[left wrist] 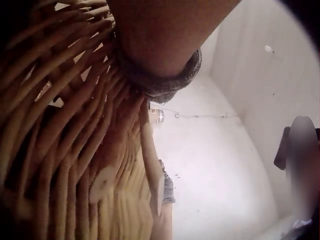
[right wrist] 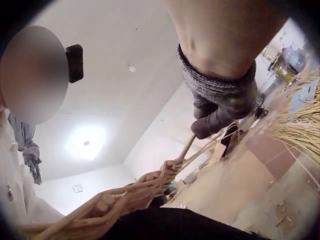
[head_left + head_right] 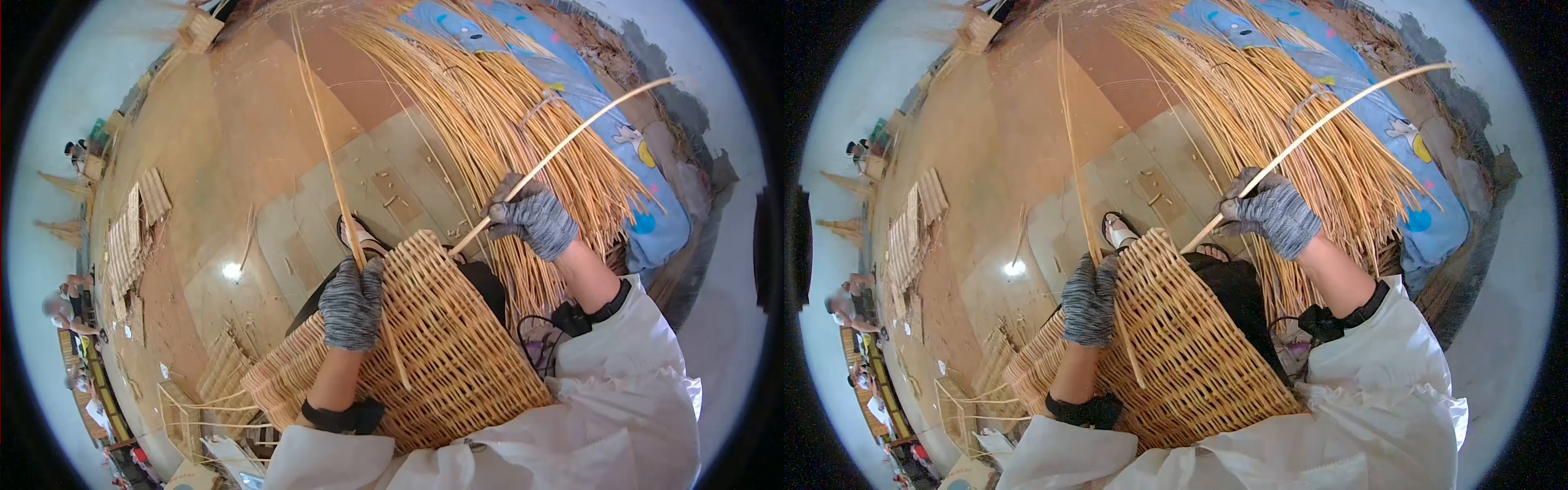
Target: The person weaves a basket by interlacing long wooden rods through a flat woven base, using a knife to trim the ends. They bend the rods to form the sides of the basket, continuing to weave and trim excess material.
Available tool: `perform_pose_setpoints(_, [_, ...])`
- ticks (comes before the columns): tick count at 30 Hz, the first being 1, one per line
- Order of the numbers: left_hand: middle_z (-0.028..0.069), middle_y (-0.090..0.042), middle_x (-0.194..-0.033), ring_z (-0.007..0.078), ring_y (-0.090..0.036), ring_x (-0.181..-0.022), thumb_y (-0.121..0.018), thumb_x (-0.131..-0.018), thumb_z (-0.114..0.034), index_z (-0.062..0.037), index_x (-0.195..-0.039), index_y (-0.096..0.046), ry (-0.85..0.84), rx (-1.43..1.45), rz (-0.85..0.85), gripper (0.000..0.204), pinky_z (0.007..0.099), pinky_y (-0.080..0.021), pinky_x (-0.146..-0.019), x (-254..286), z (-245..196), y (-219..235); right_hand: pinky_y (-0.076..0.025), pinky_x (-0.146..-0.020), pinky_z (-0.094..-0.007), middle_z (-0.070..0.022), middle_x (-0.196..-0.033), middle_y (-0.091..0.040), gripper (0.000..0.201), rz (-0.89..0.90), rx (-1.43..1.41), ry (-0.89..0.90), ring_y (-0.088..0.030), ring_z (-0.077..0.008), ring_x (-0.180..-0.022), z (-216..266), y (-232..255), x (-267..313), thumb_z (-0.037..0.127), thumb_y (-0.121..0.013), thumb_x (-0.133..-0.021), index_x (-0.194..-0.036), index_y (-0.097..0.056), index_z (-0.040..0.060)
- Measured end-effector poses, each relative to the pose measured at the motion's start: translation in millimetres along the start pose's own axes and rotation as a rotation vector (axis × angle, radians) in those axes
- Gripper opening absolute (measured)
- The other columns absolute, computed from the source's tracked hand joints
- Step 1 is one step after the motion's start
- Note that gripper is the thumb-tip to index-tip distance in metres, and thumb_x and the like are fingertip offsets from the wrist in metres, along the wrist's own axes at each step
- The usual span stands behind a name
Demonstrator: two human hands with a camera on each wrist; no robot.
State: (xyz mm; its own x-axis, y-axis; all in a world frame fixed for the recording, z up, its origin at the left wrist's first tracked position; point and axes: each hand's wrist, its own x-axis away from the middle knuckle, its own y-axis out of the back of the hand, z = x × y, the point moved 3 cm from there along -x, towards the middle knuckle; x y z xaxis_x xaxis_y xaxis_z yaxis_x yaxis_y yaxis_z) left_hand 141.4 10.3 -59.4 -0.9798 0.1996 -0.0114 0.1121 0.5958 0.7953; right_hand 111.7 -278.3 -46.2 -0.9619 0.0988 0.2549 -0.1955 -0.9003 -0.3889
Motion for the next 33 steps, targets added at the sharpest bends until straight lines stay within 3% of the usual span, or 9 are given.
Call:
perform_pose_setpoints(5, [0.0122,-0.061,-0.064,0.0274,-0.062,-0.058,-0.054,-0.091,-0.032,-0.0014,-0.096,-0.058,-0.023,0.062,-0.009,0.031,0.0379,-0.049,-0.056,-2.0,-6.6,-0.1,-0.052,-0.07,-0.0287,-0.0013,-0.081,-0.057,0.029,0.179,0.055,0.109,-0.059,-0.0138,-0.08,0.7,-6.8,-11.1,0.0,-0.075,-0.07,-0.082,-0.05,0.008])
perform_pose_setpoints(7, [0.0117,-0.062,-0.064,0.0268,-0.062,-0.058,-0.054,-0.091,-0.03,-0.002,-0.097,-0.059,-0.033,0.025,-0.014,0.029,0.0374,-0.049,-0.056,-2.6,-4.5,-3.2,-0.055,-0.066,-0.0346,-0.0064,-0.082,-0.061,0.03,0.319,0.149,0.164,-0.062,-0.0209,-0.082,-37.5,1.1,-28.0,0.007,-0.077,-0.07,-0.083,-0.051,0.0094])
perform_pose_setpoints(9, [0.0109,-0.062,-0.064,0.0262,-0.062,-0.058,-0.055,-0.09,-0.029,-0.0027,-0.098,-0.059,-0.024,0.001,-0.018,0.028,0.037,-0.049,-0.056,-3.5,-5.0,-2.9,-0.054,-0.067,-0.0377,-0.0098,-0.081,-0.064,0.031,0.422,0.033,0.111,-0.064,-0.0251,-0.084,-46.5,-17.9,-23.0,0.01,-0.078,-0.07,-0.087,-0.052,0.0108])
perform_pose_setpoints(12, [0.0097,-0.062,-0.063,0.0254,-0.062,-0.057,-0.055,-0.09,-0.027,-0.0045,-0.096,-0.061,-0.072,-0.019,-0.048,0.024,0.0364,-0.049,-0.056,-2.1,-23.8,11.4,-0.05,-0.069,-0.0338,-0.0097,-0.078,-0.063,0.027,0.288,0.099,0.051,-0.063,-0.0244,-0.08,-30.1,-23.7,-8.4,0.015,-0.075,-0.075,-0.083,-0.05,0.0107])
perform_pose_setpoints(14, [0.0091,-0.062,-0.063,0.0252,-0.062,-0.057,-0.055,-0.09,-0.026,-0.0055,-0.095,-0.061,-0.024,0.089,-0.018,0.021,0.0362,-0.049,-0.056,-2.6,-18.4,8.2,-0.043,-0.06,-0.0286,-0.0002,-0.061,-0.049,0.03,0.252,-0.154,0.23,-0.051,-0.0137,-0.06,1.3,-41.8,-1.8,0.033,-0.062,-0.085,-0.073,-0.044,0.0122])
perform_pose_setpoints(17, [0.0089,-0.061,-0.062,0.025,-0.062,-0.057,-0.056,-0.089,-0.023,-0.0069,-0.093,-0.061,-0.037,0.144,-0.019,0.017,0.0358,-0.049,-0.056,-1.7,-20.9,9.6,-0.032,-0.041,-0.0241,0.0056,-0.053,-0.032,0.042,0.356,-0.809,0.36,-0.032,-0.008,-0.043,3.6,-32.2,-15.0,0.047,-0.046,-0.091,-0.065,-0.041,0.0151])
perform_pose_setpoints(19, [0.009,-0.061,-0.061,0.0252,-0.062,-0.056,-0.058,-0.088,-0.021,-0.0075,-0.09,-0.061,-0.07,0.138,-0.035,0.014,0.0354,-0.049,-0.055,-5.0,-25.9,13.8,-0.024,-0.034,-0.0237,0.0069,-0.048,-0.024,0.048,0.499,-0.881,0.383,-0.022,-0.0068,-0.037,-2.7,-27.0,-24.2,0.055,-0.035,-0.093,-0.062,-0.036,0.0176])
perform_pose_setpoints(22, [0.0091,-0.062,-0.069,0.0195,-0.062,-0.06,-0.054,-0.091,-0.019,-0.0036,-0.097,-0.059,0.003,0.147,0.09,0.017,0.0309,-0.049,-0.059,-7.3,-23.4,11.2,-0.016,-0.03,-0.0238,0.0063,-0.044,-0.018,0.05,0.403,-0.897,0.468,-0.014,-0.0067,-0.033,-7.3,-31.7,-18.6,0.054,-0.029,-0.095,-0.06,-0.032,0.0185])
perform_pose_setpoints(33, [0.0107,-0.061,-0.067,0.0227,-0.061,-0.055,-0.055,-0.089,-0.014,-0.0046,-0.095,-0.059,-0.028,0.096,0.036,0.012,0.033,-0.047,-0.052,-9.5,-26.1,12.0,-0.019,-0.03,-0.0238,0.0049,-0.044,-0.025,0.052,0.314,-0.881,0.503,-0.019,-0.0073,-0.032,-29.4,-50.8,-9.7,0.054,-0.025,-0.096,-0.06,-0.037,0.017])
